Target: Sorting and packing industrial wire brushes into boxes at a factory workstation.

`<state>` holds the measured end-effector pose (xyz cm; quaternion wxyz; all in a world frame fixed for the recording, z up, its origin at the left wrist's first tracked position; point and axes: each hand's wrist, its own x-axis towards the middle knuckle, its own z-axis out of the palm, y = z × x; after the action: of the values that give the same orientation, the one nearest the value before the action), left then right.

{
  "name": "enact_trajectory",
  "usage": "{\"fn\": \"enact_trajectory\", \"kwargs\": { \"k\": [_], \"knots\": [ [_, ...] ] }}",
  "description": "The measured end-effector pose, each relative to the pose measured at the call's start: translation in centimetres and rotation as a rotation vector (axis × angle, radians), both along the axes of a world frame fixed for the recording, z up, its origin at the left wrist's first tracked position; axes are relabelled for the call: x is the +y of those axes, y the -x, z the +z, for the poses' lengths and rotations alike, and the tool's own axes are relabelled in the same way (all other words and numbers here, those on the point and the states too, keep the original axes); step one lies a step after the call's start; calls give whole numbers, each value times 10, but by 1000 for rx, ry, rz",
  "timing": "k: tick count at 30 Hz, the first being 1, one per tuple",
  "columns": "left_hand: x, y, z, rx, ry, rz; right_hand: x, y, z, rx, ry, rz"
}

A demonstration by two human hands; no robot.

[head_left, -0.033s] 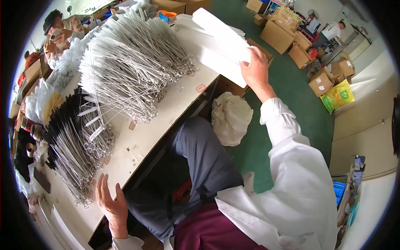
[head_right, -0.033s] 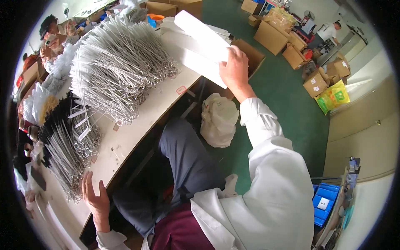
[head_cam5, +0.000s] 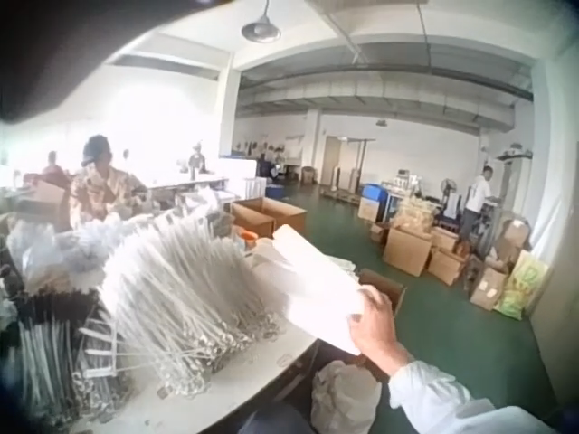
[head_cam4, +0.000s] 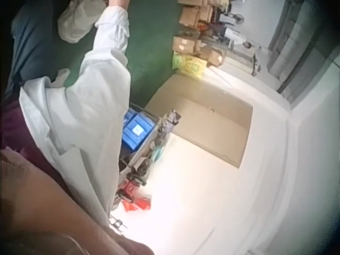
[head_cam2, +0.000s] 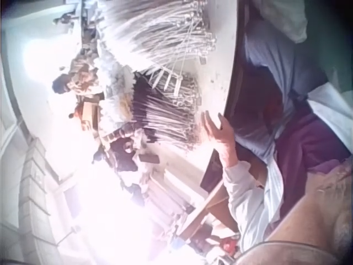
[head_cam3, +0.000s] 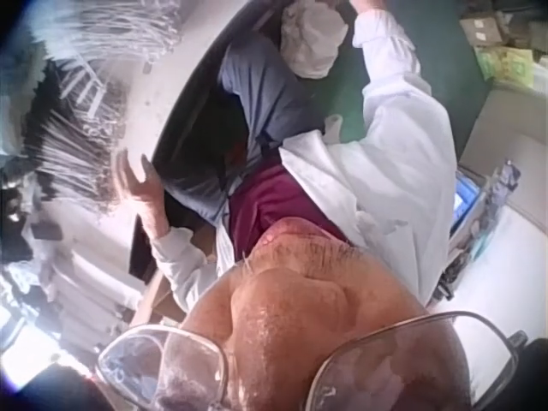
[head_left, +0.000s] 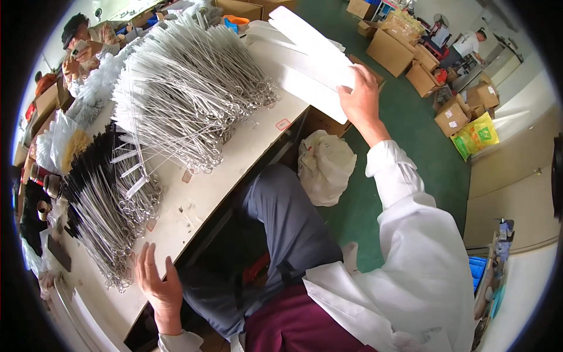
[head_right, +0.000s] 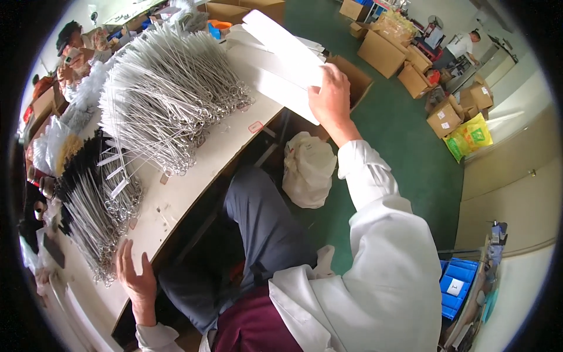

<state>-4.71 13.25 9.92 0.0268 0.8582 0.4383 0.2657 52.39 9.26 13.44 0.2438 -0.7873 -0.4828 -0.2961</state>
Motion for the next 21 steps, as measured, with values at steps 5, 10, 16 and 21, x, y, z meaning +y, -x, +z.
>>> {"fn": "enact_trajectory", "kwargs": {
  "k": [5,10,16,21],
  "knots": [
    [-11,-52,28,57,-173,-209,-8,113,16,256,-95,679],
    [-10,-104,46,171,-107,-285,-11,210,-9,252,210,1120],
    [-6,-91,30,111,82,-302,2,264,-35,217,292,1336],
    [-4,-77,17,164,240,-227,10,276,-54,104,147,1243]
  ]
}}
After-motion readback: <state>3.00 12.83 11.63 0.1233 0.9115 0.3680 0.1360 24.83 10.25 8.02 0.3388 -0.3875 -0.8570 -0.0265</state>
